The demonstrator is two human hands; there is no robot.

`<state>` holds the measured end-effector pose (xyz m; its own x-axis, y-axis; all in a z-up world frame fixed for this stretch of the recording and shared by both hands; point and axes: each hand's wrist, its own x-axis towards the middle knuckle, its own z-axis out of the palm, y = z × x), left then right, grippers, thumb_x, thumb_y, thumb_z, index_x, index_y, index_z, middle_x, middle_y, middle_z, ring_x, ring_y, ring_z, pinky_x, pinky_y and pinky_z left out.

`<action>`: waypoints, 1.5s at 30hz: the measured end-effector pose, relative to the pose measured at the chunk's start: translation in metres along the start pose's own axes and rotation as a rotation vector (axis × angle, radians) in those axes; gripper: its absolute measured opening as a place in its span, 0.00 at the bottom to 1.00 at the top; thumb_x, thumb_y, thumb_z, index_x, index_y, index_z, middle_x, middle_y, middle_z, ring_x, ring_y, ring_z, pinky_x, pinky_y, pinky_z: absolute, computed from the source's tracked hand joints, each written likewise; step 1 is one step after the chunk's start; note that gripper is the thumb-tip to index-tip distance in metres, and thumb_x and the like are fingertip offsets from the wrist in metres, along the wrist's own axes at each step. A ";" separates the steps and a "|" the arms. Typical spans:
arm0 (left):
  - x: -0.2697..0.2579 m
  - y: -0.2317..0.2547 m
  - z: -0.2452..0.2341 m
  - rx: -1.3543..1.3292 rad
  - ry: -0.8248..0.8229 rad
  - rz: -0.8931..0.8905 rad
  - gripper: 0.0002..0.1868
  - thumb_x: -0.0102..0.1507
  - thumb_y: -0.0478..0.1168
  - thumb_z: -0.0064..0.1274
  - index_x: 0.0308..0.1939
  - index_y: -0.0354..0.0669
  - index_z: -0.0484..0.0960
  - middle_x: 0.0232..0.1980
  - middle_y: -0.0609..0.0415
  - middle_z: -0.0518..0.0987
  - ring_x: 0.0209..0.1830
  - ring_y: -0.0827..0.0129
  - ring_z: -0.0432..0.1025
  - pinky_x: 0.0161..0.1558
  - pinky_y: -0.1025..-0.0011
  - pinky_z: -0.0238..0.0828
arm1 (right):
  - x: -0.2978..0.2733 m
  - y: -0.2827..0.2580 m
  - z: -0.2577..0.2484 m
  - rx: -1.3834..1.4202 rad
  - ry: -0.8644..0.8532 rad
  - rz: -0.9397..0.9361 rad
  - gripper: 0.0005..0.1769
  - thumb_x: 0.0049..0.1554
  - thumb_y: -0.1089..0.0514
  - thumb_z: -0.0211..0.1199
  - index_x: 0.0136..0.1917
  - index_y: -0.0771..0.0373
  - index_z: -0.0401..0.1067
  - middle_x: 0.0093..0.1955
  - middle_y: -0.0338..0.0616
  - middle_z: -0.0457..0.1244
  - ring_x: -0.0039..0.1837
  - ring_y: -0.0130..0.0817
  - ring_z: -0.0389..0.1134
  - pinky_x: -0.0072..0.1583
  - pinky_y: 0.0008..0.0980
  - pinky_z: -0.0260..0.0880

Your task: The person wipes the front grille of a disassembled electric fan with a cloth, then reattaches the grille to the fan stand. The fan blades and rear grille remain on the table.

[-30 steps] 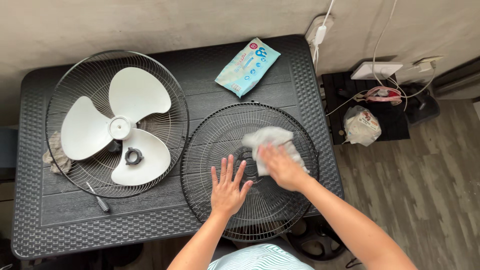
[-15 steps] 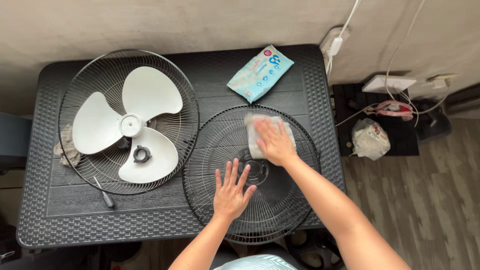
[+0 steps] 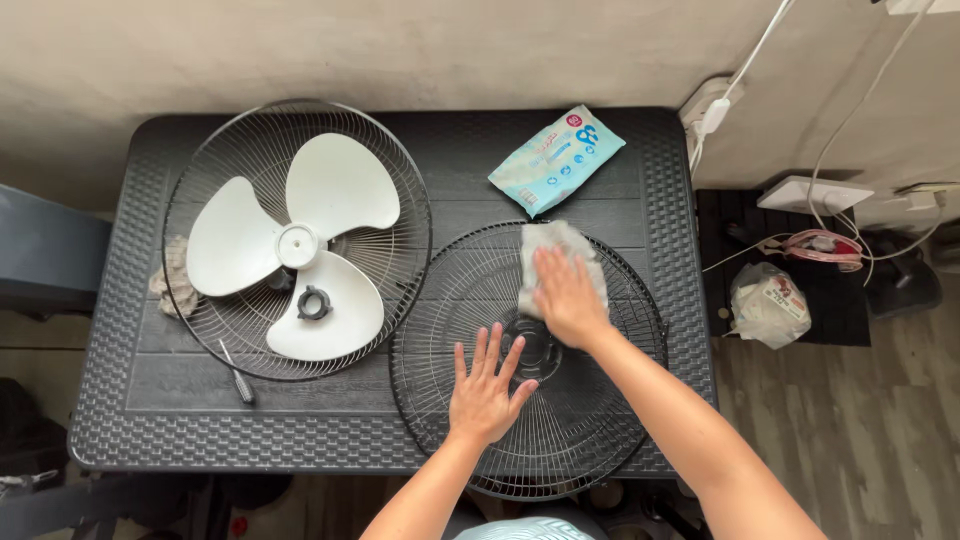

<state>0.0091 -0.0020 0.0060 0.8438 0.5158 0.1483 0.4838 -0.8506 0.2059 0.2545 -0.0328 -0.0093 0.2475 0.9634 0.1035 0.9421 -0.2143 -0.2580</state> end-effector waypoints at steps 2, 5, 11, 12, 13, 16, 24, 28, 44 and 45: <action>0.000 -0.002 0.001 -0.013 -0.022 0.002 0.40 0.69 0.71 0.25 0.81 0.61 0.45 0.84 0.50 0.38 0.84 0.57 0.28 0.76 0.45 0.18 | -0.019 -0.019 -0.012 0.014 -0.074 -0.130 0.38 0.66 0.44 0.44 0.82 0.64 0.45 0.85 0.53 0.41 0.85 0.46 0.36 0.79 0.53 0.28; -0.001 -0.002 0.002 -0.024 -0.030 0.007 0.41 0.69 0.71 0.24 0.81 0.59 0.45 0.85 0.50 0.38 0.84 0.57 0.27 0.76 0.45 0.17 | -0.035 -0.030 -0.026 0.109 -0.299 -0.211 0.39 0.67 0.41 0.43 0.83 0.63 0.42 0.85 0.51 0.38 0.85 0.41 0.33 0.79 0.51 0.24; -0.001 -0.002 0.003 0.005 -0.012 0.024 0.41 0.69 0.72 0.22 0.81 0.60 0.44 0.84 0.51 0.38 0.84 0.59 0.28 0.76 0.47 0.16 | 0.001 -0.017 -0.020 0.065 -0.172 -0.193 0.37 0.67 0.42 0.39 0.83 0.60 0.44 0.86 0.47 0.39 0.86 0.42 0.35 0.80 0.51 0.26; 0.000 -0.003 0.003 0.009 -0.005 0.025 0.41 0.69 0.72 0.22 0.81 0.61 0.44 0.84 0.51 0.38 0.84 0.59 0.28 0.76 0.47 0.16 | 0.011 -0.017 -0.014 0.040 -0.137 -0.164 0.37 0.67 0.41 0.39 0.83 0.60 0.45 0.86 0.46 0.40 0.86 0.41 0.36 0.80 0.52 0.27; 0.000 -0.003 0.003 0.002 -0.014 0.020 0.41 0.69 0.72 0.22 0.81 0.61 0.44 0.84 0.52 0.38 0.84 0.59 0.28 0.76 0.47 0.16 | 0.019 -0.018 -0.007 0.019 -0.106 -0.134 0.37 0.67 0.41 0.39 0.83 0.59 0.46 0.86 0.46 0.41 0.86 0.40 0.37 0.80 0.52 0.29; -0.002 -0.002 0.003 -0.020 -0.037 0.005 0.41 0.69 0.72 0.22 0.81 0.60 0.44 0.84 0.51 0.38 0.84 0.58 0.29 0.76 0.47 0.16 | 0.047 -0.011 0.010 0.035 -0.015 -0.083 0.39 0.68 0.40 0.40 0.83 0.65 0.47 0.85 0.52 0.42 0.85 0.47 0.39 0.80 0.54 0.34; 0.000 -0.003 0.003 -0.007 -0.030 -0.004 0.41 0.69 0.72 0.24 0.81 0.61 0.44 0.84 0.51 0.38 0.83 0.58 0.30 0.76 0.46 0.17 | 0.106 0.004 0.025 0.125 -0.141 0.158 0.35 0.67 0.41 0.42 0.80 0.61 0.51 0.83 0.50 0.46 0.84 0.48 0.43 0.78 0.54 0.38; 0.001 -0.003 0.004 -0.014 -0.012 -0.024 0.41 0.69 0.72 0.24 0.81 0.62 0.44 0.84 0.51 0.38 0.84 0.58 0.29 0.76 0.47 0.17 | 0.079 -0.013 0.017 0.051 -0.068 0.078 0.33 0.67 0.46 0.44 0.81 0.59 0.52 0.84 0.47 0.47 0.84 0.47 0.44 0.80 0.53 0.39; -0.001 -0.004 -0.003 -0.041 -0.017 -0.020 0.43 0.69 0.73 0.25 0.82 0.59 0.43 0.85 0.51 0.37 0.84 0.59 0.28 0.77 0.47 0.16 | -0.052 -0.062 -0.028 0.149 -0.343 -0.075 0.37 0.66 0.47 0.41 0.83 0.64 0.40 0.86 0.49 0.37 0.86 0.41 0.32 0.80 0.47 0.28; -0.002 -0.003 -0.004 -0.074 -0.021 -0.013 0.44 0.68 0.74 0.26 0.82 0.58 0.43 0.85 0.51 0.37 0.84 0.59 0.28 0.77 0.47 0.16 | -0.049 -0.060 -0.027 0.127 -0.332 -0.097 0.37 0.67 0.47 0.40 0.83 0.63 0.40 0.86 0.48 0.37 0.86 0.41 0.32 0.80 0.47 0.28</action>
<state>0.0056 -0.0001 0.0087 0.8426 0.5238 0.1252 0.4768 -0.8336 0.2790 0.1921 -0.0715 0.0271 0.0517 0.9825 -0.1789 0.9167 -0.1178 -0.3819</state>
